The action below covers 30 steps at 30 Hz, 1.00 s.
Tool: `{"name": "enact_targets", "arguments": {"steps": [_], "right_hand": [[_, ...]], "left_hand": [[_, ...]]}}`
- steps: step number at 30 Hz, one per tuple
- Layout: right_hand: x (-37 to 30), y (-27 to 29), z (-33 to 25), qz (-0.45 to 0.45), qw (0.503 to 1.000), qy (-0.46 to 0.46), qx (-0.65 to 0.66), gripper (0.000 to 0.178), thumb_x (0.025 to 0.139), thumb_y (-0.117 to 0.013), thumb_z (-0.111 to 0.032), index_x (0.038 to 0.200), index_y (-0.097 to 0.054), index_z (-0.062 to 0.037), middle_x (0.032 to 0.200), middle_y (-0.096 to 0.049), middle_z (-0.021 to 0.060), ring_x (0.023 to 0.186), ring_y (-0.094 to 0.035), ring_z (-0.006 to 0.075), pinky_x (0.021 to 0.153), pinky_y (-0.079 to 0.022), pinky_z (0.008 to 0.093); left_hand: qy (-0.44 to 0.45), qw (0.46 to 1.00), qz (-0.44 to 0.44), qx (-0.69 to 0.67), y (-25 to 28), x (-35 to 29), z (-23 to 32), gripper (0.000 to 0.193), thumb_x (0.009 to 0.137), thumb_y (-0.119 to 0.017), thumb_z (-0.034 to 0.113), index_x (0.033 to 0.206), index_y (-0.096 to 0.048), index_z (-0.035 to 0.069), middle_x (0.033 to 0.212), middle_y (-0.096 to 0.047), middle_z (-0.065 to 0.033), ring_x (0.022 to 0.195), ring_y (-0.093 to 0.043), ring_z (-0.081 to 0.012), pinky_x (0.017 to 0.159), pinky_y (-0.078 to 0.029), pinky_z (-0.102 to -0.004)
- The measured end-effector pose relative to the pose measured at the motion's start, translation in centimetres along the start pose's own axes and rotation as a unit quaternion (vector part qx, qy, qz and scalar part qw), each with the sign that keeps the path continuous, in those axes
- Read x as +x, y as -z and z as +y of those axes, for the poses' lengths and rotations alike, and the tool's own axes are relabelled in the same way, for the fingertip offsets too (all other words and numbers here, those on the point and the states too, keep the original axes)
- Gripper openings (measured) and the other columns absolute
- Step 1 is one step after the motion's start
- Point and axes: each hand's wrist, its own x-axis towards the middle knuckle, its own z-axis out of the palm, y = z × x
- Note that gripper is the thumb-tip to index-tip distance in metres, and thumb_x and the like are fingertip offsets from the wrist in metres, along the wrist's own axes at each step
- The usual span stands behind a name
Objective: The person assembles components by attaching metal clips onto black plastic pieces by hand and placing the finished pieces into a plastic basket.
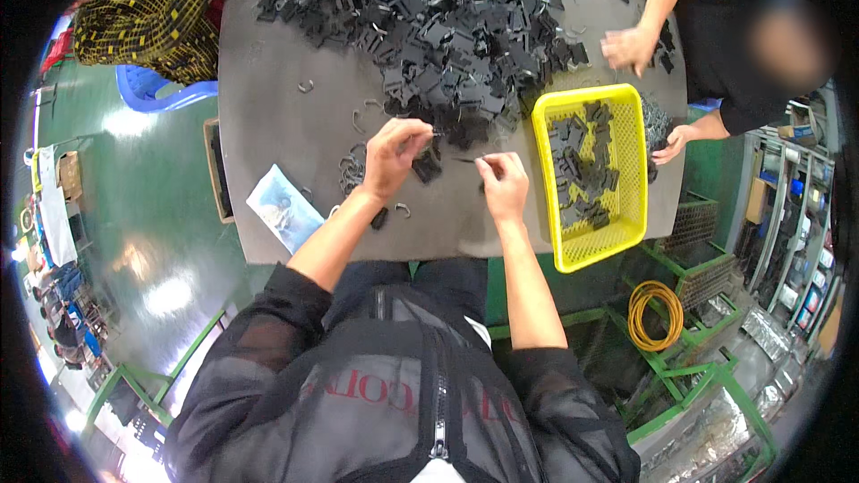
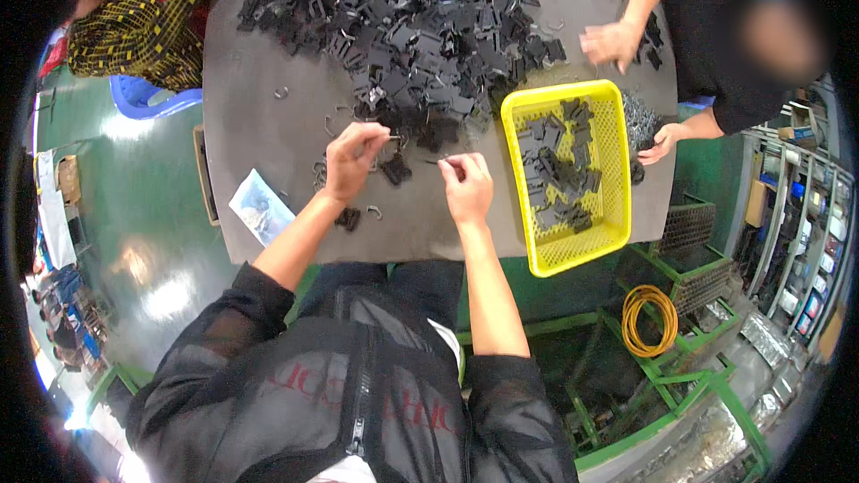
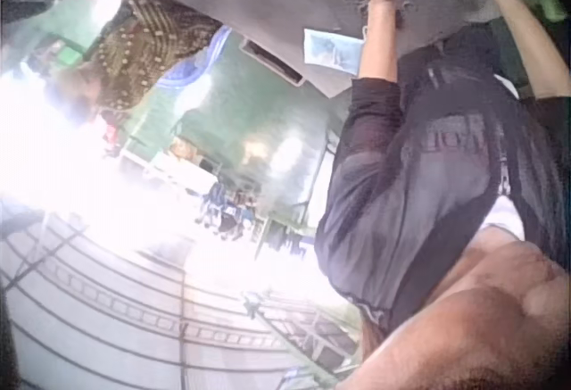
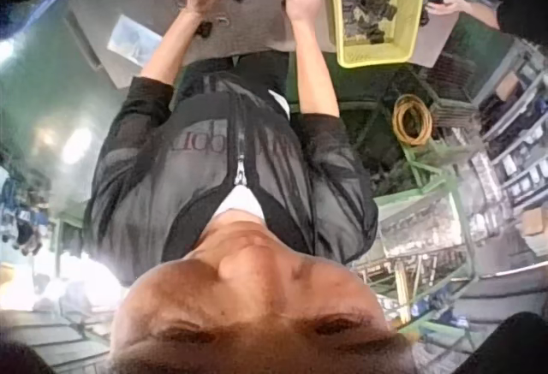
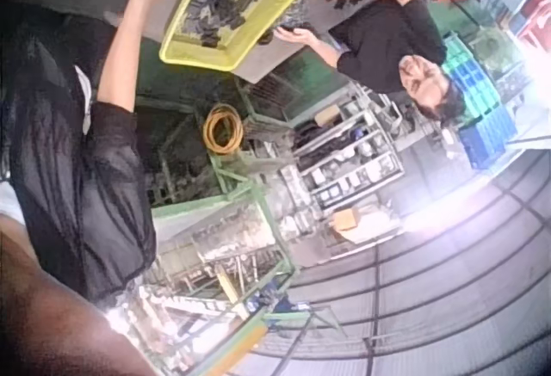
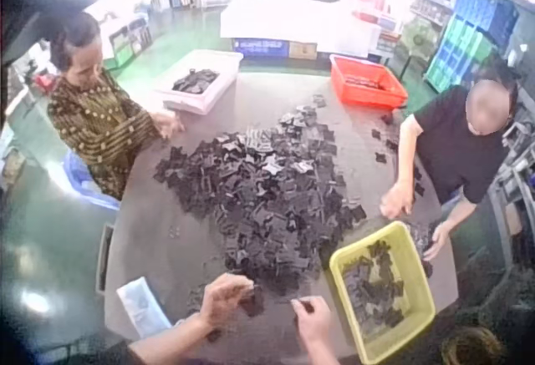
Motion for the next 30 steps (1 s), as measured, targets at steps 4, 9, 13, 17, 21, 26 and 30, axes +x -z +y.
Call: {"name": "enact_targets", "arguments": {"steps": [4,9,13,17,21,26,30], "right_hand": [[2.2,0.4,1.3,-0.113,0.871,-0.395,0.267,0.019,0.078,-0.07,-0.022,0.074,-0.059,-0.0064,0.063,-0.053,-0.0031,0.05,-0.049,0.0066,0.043,-0.036,0.0211],[3.2,0.6,3.5,-0.166,0.711,-0.536,0.425,0.02,0.081,-0.066,-0.024,0.071,-0.054,-0.0115,0.06,-0.049,-0.005,0.047,-0.043,0.005,0.04,-0.028,0.0181],[4.3,-0.2,3.0,-0.284,0.729,-0.524,0.337,0.022,0.082,-0.064,-0.028,0.075,-0.056,-0.0094,0.062,-0.05,-0.0043,0.046,-0.04,0.0047,0.039,-0.027,0.019],[4.6,-2.0,2.5,-0.283,0.916,-0.27,-0.09,0.032,0.077,-0.067,-0.037,0.085,-0.06,-0.0072,0.073,-0.06,0.0027,0.062,-0.056,0.0157,0.054,-0.044,0.0294],[7.4,-5.5,-0.3,-0.126,0.958,-0.164,-0.2,0.031,0.076,-0.065,-0.037,0.092,-0.061,-0.0114,0.087,-0.064,0.0082,0.085,-0.061,0.0268,0.073,-0.047,0.04],[8.0,-6.6,-0.7,-0.081,0.978,-0.146,-0.123,0.02,0.078,-0.065,-0.027,0.08,-0.063,-0.0073,0.076,-0.066,0.0109,0.072,-0.064,0.0284,0.067,-0.049,0.0386],[5.4,-4.2,0.5,-0.102,0.973,-0.174,0.11,0.015,0.079,-0.065,-0.017,0.079,-0.061,-0.0023,0.071,-0.064,0.0061,0.059,-0.062,0.0129,0.057,-0.047,0.0263]], "left_hand": [[0.173,0.982,0.017,-0.078,-0.6,0.1,-2.0,0.007,0.079,-0.065,0.004,0.087,-0.064,0.003,0.075,-0.063,-0.0018,0.068,-0.057,-0.0064,0.063,-0.046,-0.0218],[0.518,0.83,-0.004,-0.206,1.0,0.6,-3.8,0.018,0.083,-0.065,0.019,0.092,-0.058,0.005,0.074,-0.061,-0.0005,0.062,-0.057,-0.0071,0.054,-0.043,-0.0186],[0.586,0.759,-0.048,-0.28,3.3,2.4,-5.0,0.015,0.08,-0.066,0.013,0.087,-0.057,0.005,0.07,-0.061,-0.003,0.058,-0.057,-0.0074,0.045,-0.043,-0.0197],[0.608,0.744,-0.14,-0.237,3.4,1.6,-4.8,0.011,0.078,-0.064,0.01,0.085,-0.058,0.004,0.069,-0.059,-0.003,0.055,-0.056,-0.0075,0.045,-0.043,-0.0195],[0.552,0.809,-0.101,-0.177,2.7,1.3,-4.7,0.014,0.077,-0.064,0.01,0.086,-0.058,0.002,0.068,-0.061,-0.0039,0.053,-0.056,-0.009,0.044,-0.043,-0.0204],[0.505,0.847,-0.16,-0.036,2.0,-0.3,-6.0,0.014,0.078,-0.064,0.013,0.086,-0.06,0.002,0.069,-0.061,-0.0034,0.058,-0.056,-0.0078,0.051,-0.046,-0.0205],[0.461,0.856,-0.207,0.106,1.5,-1.3,-5.6,0.012,0.077,-0.064,0.018,0.083,-0.066,0.008,0.071,-0.065,-0.0037,0.059,-0.06,-0.0166,0.058,-0.049,-0.0318]]}}
